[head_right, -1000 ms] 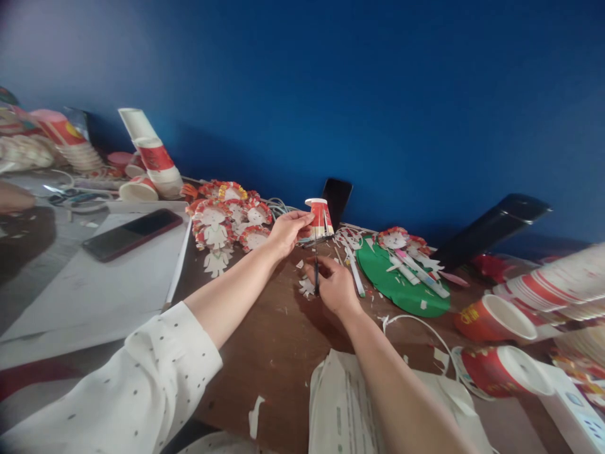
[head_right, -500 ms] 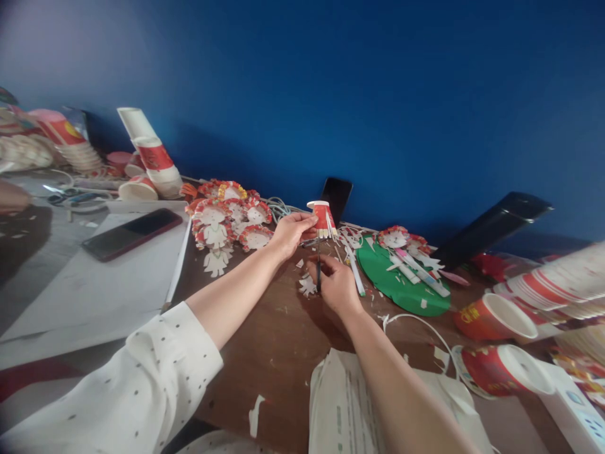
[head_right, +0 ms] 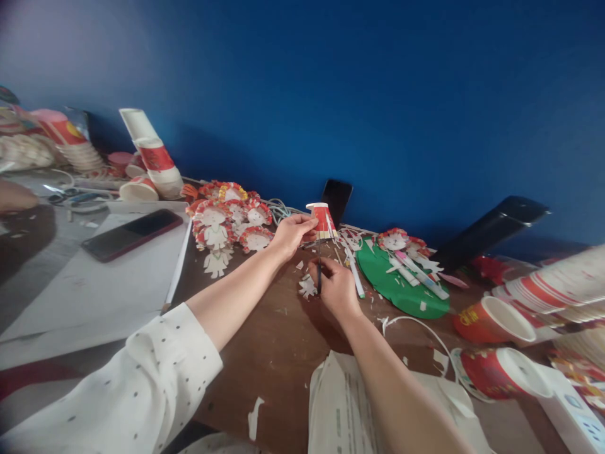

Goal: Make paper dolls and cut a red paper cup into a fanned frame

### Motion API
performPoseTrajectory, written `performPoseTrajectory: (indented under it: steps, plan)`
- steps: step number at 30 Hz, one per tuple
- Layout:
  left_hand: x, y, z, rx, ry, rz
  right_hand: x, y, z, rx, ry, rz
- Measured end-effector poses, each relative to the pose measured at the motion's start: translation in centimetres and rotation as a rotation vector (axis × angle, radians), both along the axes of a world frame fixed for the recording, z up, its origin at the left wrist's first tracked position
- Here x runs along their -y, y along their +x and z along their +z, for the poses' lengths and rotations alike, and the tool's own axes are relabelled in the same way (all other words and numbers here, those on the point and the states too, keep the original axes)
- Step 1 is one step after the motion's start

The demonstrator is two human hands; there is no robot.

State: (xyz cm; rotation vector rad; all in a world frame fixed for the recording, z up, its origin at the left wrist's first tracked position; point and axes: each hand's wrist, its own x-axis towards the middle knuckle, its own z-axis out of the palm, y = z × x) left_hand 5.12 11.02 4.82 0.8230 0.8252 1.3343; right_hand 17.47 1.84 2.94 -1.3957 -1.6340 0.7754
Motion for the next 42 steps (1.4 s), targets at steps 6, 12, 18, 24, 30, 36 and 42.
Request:
performPoseTrajectory:
  steps: [6, 12, 18, 24, 30, 36, 42]
  plan:
    - [-0.09, -0.03, -0.07, -0.016, 0.017, -0.01, 0.03, 0.0, -0.04, 0.034, 0.026, -0.044]
    - [0.0, -0.03, 0.07, -0.055, 0.029, -0.013, -0.14, 0.1, -0.39, 0.024, 0.012, -0.044]
    - [0.41, 0.42, 0.12, -0.146, 0.082, -0.069, -0.4, 0.36, -0.57, 0.011, 0.039, -0.084]
    - [0.42, 0.31, -0.01, -0.173, 0.103, -0.078, -0.39, 0.6, -0.34, 0.047, 0.035, -0.093]
    - [0.36, 0.01, 0.1, -0.206, 0.087, -0.088, -0.53, 0.8, -0.4, 0.067, 0.028, -0.099]
    - [0.32, -0.11, 0.12, -0.23, 0.071, -0.082, -0.56, 0.95, -0.48, 0.095, 0.036, -0.119]
    - [0.08, -0.07, -0.22, -0.228, 0.089, -0.078, -0.49, 0.91, -0.3, 0.144, 0.063, -0.13]
